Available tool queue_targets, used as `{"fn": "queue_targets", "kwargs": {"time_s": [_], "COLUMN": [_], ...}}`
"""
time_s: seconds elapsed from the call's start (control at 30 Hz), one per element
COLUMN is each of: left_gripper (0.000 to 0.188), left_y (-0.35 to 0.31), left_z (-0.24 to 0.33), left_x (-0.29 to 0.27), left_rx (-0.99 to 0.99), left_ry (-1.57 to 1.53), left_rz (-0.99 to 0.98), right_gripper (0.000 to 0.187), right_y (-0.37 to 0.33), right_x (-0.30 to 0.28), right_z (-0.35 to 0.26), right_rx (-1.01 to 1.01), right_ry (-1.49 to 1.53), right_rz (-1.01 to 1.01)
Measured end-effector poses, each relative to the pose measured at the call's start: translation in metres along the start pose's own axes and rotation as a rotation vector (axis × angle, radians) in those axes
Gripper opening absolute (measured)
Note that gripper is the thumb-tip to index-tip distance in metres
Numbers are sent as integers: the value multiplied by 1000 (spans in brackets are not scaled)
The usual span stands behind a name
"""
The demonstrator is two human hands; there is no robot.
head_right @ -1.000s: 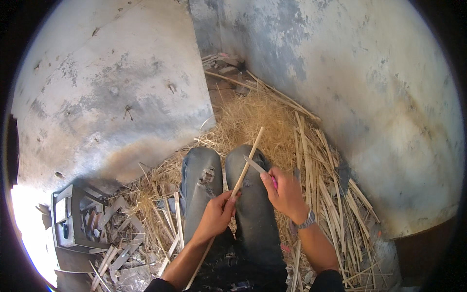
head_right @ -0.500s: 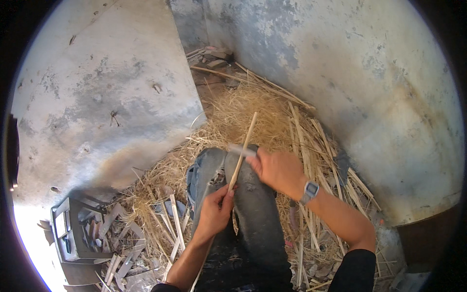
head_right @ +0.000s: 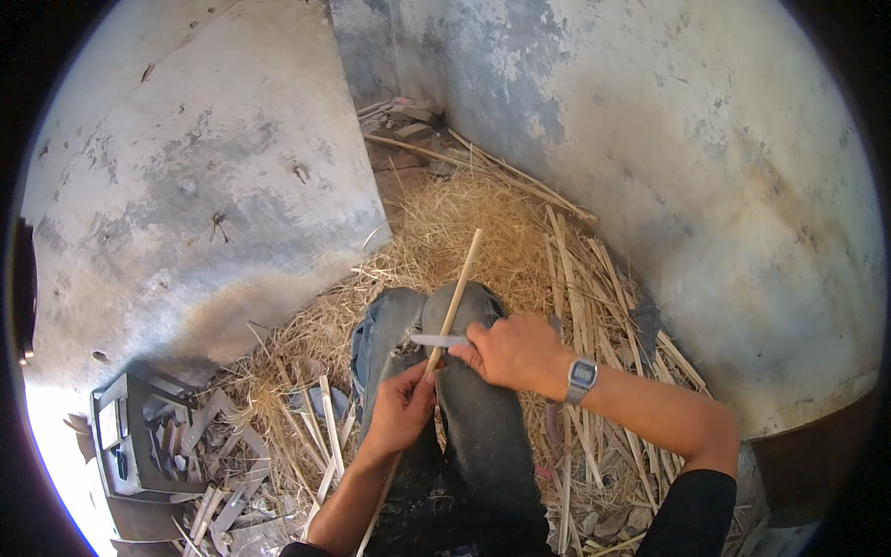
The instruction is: The person whittles a bamboo stick using a small blade, scraping the surface repeatedly along its length while sitting on the floor.
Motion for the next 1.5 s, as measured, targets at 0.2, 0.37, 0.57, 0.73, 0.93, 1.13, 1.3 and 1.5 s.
{"fn": "queue_targets", "kwargs": {"time_s": [0.2,0.37,0.57,0.73,0.93,1.13,1.3,1.5], "left_gripper": [33,35,43,48,47,46,48,48], "left_y": [-1,-6,-20,-20,-19,-20,-15,-15], "left_z": [0,5,0,7,14,5,-3,-6], "left_x": [0,0,6,10,14,17,17,20], "left_rx": [-26,2,-40,-81,-79,-32,-98,-89], "left_ry": [-1,64,40,-47,-30,58,-94,-170], "left_rz": [-13,18,11,-28,-2,34,36,42], "right_gripper": [67,61,51,37,26,37,56,59], "right_y": [28,47,49,31,24,34,10,12], "right_x": [-14,-27,-57,-27,-14,11,34,25], "right_z": [42,58,103,65,59,61,20,36], "right_rx": [119,92,213,52,98,-12,-222,-98], "right_ry": [68,0,253,497,597,542,566,453], "right_rz": [99,166,400,453,597,804,687,753]}}
Point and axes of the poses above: each hand's wrist, its own y-axis towards the middle knuckle, its own x-axis out of the palm, z = x × y, the point moved 3 cm from there along y, towards the middle knuckle, and after that the axes turned 8 degrees about x, right-handed, at the moved point
